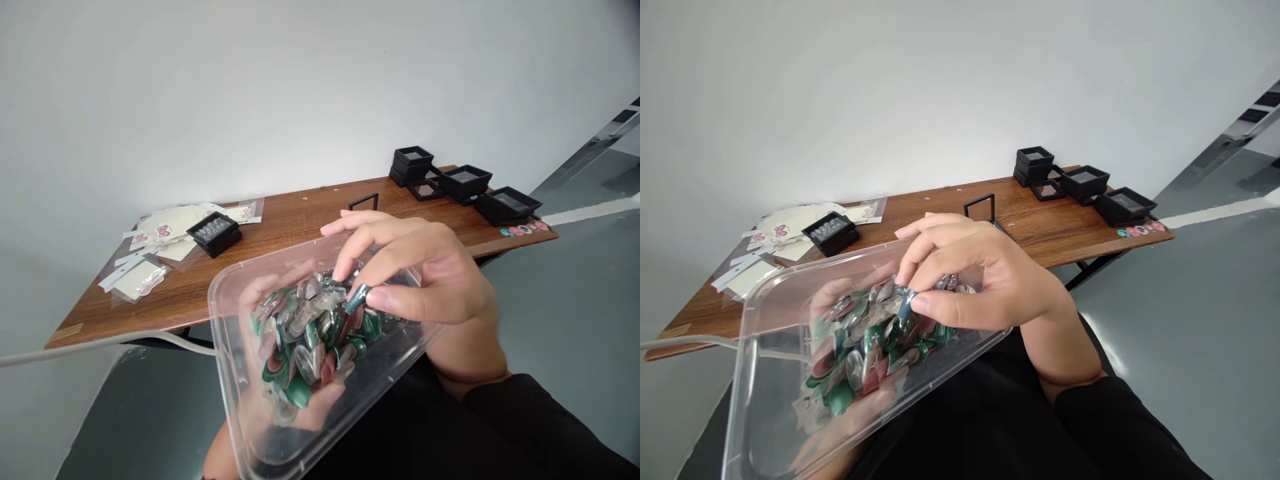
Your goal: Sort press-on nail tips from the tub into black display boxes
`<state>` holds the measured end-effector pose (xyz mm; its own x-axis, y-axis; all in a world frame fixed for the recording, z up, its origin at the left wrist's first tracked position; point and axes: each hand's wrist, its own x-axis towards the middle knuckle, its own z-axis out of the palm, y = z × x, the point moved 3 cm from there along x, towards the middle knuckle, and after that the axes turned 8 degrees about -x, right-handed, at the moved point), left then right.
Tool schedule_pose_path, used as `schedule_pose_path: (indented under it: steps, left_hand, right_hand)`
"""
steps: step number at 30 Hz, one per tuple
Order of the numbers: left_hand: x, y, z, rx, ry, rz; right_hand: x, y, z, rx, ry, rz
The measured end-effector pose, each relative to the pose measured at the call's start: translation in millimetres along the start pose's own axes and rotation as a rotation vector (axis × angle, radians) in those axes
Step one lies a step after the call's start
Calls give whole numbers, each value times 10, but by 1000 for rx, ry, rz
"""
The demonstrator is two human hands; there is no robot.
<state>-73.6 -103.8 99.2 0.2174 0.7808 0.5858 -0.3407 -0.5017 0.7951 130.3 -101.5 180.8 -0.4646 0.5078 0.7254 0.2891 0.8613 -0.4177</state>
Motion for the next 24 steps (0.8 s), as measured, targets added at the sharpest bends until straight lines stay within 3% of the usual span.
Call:
schedule_pose_path:
  steps: [5, 16, 24]
  left_hand:
    - [-11, -65, -62, -8, -90, -20]
    - [-57, -261, 18, -297, -37, -204]
    - [-25, -421, 76, -334, -100, -159]
  right_hand:
    - [-33, 100, 3, 82, 111, -30]
    - [-103, 251, 23, 294, 369, -7]
    - [-178, 373, -11, 362, 455, 57]
